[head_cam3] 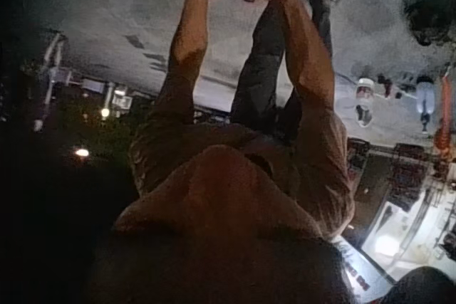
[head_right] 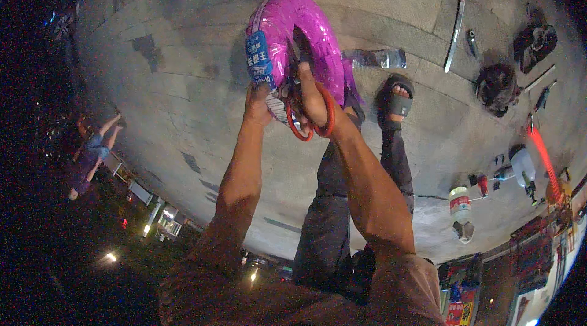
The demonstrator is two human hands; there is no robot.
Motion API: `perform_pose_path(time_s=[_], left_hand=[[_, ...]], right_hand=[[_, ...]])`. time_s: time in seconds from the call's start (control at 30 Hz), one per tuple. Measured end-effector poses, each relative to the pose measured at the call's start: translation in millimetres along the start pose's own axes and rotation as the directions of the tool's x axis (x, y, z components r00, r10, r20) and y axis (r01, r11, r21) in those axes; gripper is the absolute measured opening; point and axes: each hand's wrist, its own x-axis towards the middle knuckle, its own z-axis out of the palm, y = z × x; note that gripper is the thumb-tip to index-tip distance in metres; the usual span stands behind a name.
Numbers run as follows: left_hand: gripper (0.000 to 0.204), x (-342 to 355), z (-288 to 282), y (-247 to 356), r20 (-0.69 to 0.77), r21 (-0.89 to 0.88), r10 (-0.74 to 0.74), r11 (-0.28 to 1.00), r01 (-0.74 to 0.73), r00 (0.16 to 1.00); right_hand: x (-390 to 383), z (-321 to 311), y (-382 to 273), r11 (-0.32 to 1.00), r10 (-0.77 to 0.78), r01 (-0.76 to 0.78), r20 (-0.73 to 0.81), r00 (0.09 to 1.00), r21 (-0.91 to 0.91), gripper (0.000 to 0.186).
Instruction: The person unpacks a new tire from a purple plastic bag, applies lubricant to the tire bead, and mounts the tire onto a scooter wheel. The person uses a tire lever to seat the tire onto the rim.
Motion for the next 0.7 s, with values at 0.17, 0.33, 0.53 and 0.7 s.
perform_pose_path(time_s=[0.17,0.33,0.53,0.7], left_hand=[[0.077,-12,-13,-21,-0.007,0.086,0.028,0.996,-0.027,1.0],[0.077,-35,-4,-26,0.09,0.145,-0.096,0.986,0.082,0.991],[0.071,34,12,39,0.001,-0.08,-0.331,0.94,0.33,0.943],[0.065,43,19,42,-0.217,0.276,-0.267,0.906,0.322,0.939]], right_hand=[[16,-10,-11,0.985,-0.132,0.12,-0.091,0.987,-0.126,0.084],[5,-27,-25,0.995,-0.023,0.015,-0.078,0.997,-0.1,0.085],[-7,-21,-1,0.967,0.235,-0.237,-0.027,0.972,-0.098,0.079],[-2,-15,19,0.988,0.128,-0.132,0.052,0.99,0.077,0.077]])
